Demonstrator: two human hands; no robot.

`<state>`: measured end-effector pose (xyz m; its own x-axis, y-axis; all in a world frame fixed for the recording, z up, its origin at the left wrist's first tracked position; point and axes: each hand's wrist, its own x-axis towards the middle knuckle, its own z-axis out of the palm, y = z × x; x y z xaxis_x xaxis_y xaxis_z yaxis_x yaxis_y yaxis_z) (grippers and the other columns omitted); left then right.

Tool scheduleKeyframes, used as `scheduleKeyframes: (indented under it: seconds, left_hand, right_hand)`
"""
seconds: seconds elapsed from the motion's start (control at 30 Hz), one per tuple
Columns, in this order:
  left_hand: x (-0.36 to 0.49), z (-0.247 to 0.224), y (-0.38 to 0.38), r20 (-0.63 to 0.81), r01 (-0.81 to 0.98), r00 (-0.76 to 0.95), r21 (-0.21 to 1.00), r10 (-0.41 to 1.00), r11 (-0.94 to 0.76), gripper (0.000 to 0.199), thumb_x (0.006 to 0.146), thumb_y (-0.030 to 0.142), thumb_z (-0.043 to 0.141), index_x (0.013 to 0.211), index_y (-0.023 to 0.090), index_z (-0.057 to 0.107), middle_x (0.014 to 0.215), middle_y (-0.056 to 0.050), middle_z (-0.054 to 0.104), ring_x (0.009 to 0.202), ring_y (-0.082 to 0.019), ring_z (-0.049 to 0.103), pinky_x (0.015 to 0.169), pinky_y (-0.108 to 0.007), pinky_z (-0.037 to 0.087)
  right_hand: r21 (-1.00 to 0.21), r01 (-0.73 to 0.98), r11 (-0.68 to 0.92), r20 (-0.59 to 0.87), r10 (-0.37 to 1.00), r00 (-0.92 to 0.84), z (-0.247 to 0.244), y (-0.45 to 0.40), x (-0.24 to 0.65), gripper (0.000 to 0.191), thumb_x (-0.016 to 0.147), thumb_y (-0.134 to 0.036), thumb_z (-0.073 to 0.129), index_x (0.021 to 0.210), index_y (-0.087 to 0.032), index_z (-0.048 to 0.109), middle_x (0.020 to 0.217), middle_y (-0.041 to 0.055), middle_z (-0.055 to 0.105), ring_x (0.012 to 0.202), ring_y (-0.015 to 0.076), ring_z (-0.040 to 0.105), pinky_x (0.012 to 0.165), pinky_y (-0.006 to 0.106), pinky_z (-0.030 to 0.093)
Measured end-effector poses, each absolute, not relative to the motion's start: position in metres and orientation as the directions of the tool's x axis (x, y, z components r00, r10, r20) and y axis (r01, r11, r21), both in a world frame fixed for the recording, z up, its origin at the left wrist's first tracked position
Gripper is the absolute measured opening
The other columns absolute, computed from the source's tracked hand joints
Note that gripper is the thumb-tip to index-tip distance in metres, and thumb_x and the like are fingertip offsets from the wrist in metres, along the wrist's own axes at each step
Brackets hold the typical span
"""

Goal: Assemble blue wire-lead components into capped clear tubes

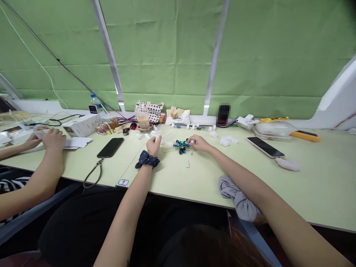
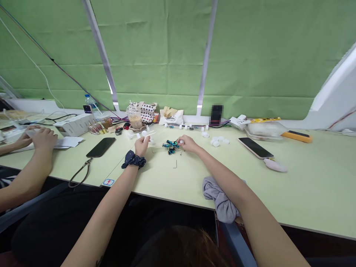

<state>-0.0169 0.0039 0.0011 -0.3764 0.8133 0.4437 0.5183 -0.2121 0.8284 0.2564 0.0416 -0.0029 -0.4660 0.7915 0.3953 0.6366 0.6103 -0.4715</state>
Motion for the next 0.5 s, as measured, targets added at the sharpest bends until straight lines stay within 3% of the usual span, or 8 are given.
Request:
scheduleKeyframes:
  seconds: [0.2, 0.33, 0.5]
  left_hand:
    - [-0.018, 0.000, 0.005, 0.540, 0.540, -0.433, 0.797, 0.722, -0.272, 0.037, 0.077, 0.047, 0.053, 0.054, 0.019, 0.044, 0.052, 0.004, 0.034, 0.056, -0.011, 0.036, 0.053, -0.024, 0.028]
    - [-0.020, 0.001, 0.005, 0.570, 0.506, -0.503, 0.804, 0.650, -0.314, 0.034, 0.080, 0.045, 0.053, 0.060, 0.019, 0.047, 0.055, 0.003, 0.038, 0.057, -0.012, 0.038, 0.054, -0.024, 0.031]
    - [-0.025, -0.002, 0.010, 0.541, 0.385, -0.566, 0.841, 0.623, -0.381, 0.028, 0.080, 0.044, 0.055, 0.081, 0.017, 0.060, 0.067, 0.001, 0.050, 0.056, -0.010, 0.044, 0.053, -0.023, 0.036]
  right_hand:
    - [-0.452, 0.669, 0.590, 0.368, 0.806, -0.463, -0.010, 0.049, 0.266, 0.009, 0.078, -0.019, 0.061, 0.084, -0.019, 0.068, 0.088, 0.0048, 0.058, 0.073, 0.0135, 0.052, 0.074, 0.025, 0.040]
    - [-0.475, 0.687, 0.549, 0.354, 0.834, -0.422, -0.007, 0.048, 0.268, 0.018, 0.079, -0.027, 0.061, 0.095, -0.021, 0.064, 0.084, 0.0026, 0.059, 0.070, 0.0137, 0.052, 0.069, 0.025, 0.039]
    - [-0.529, 0.807, 0.262, 0.347, 0.935, -0.076, 0.003, 0.054, 0.283, 0.036, 0.075, -0.041, 0.064, 0.103, -0.020, 0.056, 0.084, 0.0034, 0.060, 0.072, 0.0173, 0.053, 0.063, 0.026, 0.039]
